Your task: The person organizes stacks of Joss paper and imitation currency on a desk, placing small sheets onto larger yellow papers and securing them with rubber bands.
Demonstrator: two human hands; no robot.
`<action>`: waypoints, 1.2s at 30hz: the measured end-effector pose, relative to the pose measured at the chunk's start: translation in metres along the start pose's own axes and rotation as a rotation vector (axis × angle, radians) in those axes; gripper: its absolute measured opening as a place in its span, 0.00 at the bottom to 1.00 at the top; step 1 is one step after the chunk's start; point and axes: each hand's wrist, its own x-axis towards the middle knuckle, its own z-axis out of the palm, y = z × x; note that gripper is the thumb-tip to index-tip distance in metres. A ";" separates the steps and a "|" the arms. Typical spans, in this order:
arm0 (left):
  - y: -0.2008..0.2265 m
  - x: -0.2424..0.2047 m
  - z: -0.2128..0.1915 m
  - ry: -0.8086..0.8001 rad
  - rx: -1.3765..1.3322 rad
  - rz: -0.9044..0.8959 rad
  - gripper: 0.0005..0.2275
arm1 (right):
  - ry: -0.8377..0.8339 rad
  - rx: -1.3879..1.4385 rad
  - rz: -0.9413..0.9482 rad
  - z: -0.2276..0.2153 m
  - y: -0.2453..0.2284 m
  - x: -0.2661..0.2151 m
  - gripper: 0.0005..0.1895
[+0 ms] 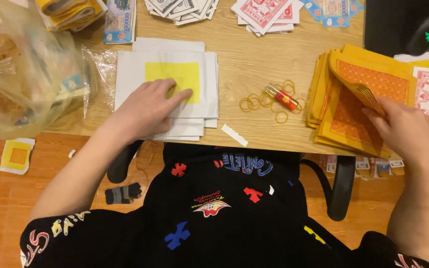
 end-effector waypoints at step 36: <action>0.057 0.068 -0.081 0.845 -1.683 -0.544 0.21 | 1.100 0.659 -0.240 -0.050 -0.042 0.002 0.11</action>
